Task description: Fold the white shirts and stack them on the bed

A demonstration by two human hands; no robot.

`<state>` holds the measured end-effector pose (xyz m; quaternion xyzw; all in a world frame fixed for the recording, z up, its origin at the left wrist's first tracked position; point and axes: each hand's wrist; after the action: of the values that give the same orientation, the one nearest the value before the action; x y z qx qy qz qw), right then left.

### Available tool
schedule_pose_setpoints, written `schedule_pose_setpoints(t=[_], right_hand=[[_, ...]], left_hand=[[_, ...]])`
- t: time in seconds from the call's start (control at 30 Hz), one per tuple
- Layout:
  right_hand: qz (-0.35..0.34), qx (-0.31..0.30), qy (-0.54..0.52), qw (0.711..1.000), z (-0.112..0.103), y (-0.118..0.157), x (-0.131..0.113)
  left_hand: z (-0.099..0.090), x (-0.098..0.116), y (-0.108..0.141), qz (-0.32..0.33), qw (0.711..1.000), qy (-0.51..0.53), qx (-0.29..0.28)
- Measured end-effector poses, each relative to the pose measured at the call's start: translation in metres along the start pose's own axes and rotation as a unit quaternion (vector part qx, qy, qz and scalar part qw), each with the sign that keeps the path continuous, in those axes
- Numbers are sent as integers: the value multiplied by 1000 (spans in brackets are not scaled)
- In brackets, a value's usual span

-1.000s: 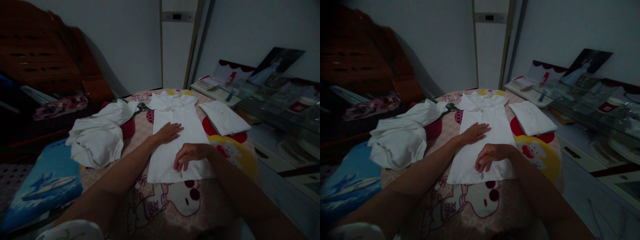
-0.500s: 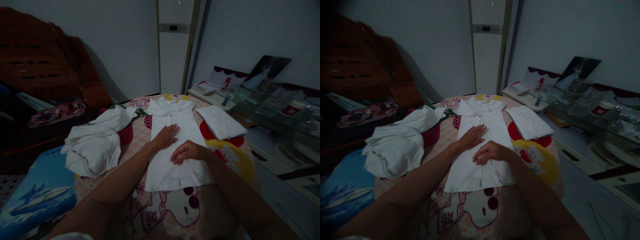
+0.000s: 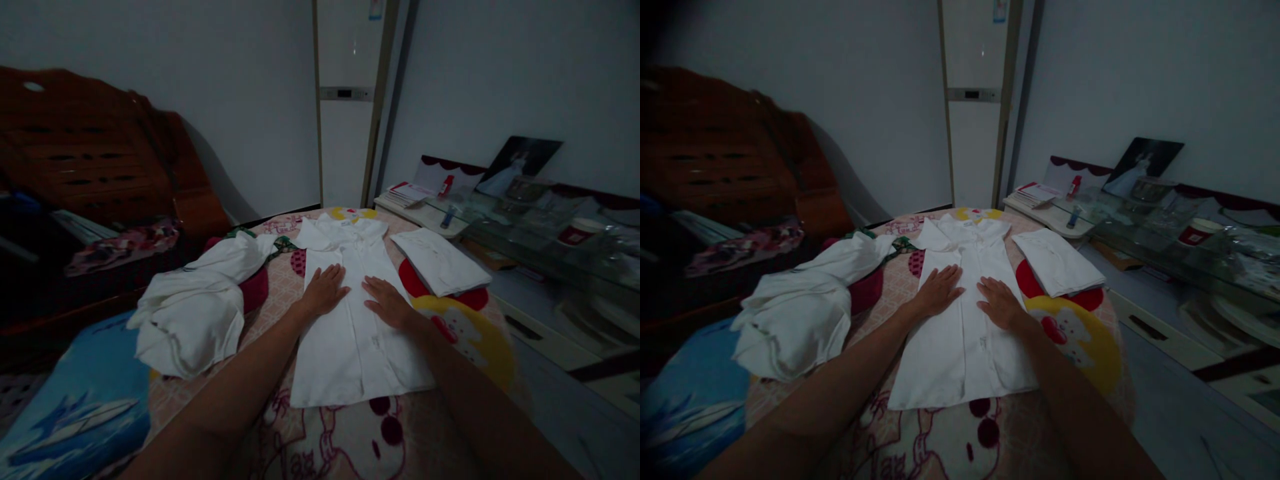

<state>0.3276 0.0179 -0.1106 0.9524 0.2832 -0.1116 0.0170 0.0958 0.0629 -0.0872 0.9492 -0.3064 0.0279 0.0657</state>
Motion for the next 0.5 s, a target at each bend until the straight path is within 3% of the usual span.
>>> schedule_pose_setpoints(t=[0.3, 0.5], right_hand=[[36, -18, 96, 995, -6, 1, -19], [-10, 12, 120, 993, 7, 34, -26]], left_hand=[[3, 0, 6, 22, 1000, 0, -10], [8, 11, 53, 106, 994, -14, -24]])
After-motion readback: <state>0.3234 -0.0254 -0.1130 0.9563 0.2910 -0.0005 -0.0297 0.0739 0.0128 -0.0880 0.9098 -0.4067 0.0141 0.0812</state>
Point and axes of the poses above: each hand's wrist, its own y-axis away from the middle knuckle, its own z-axis out of the palm, x = y × z, and after that the axes turned 15 degrees about -x, right-handed
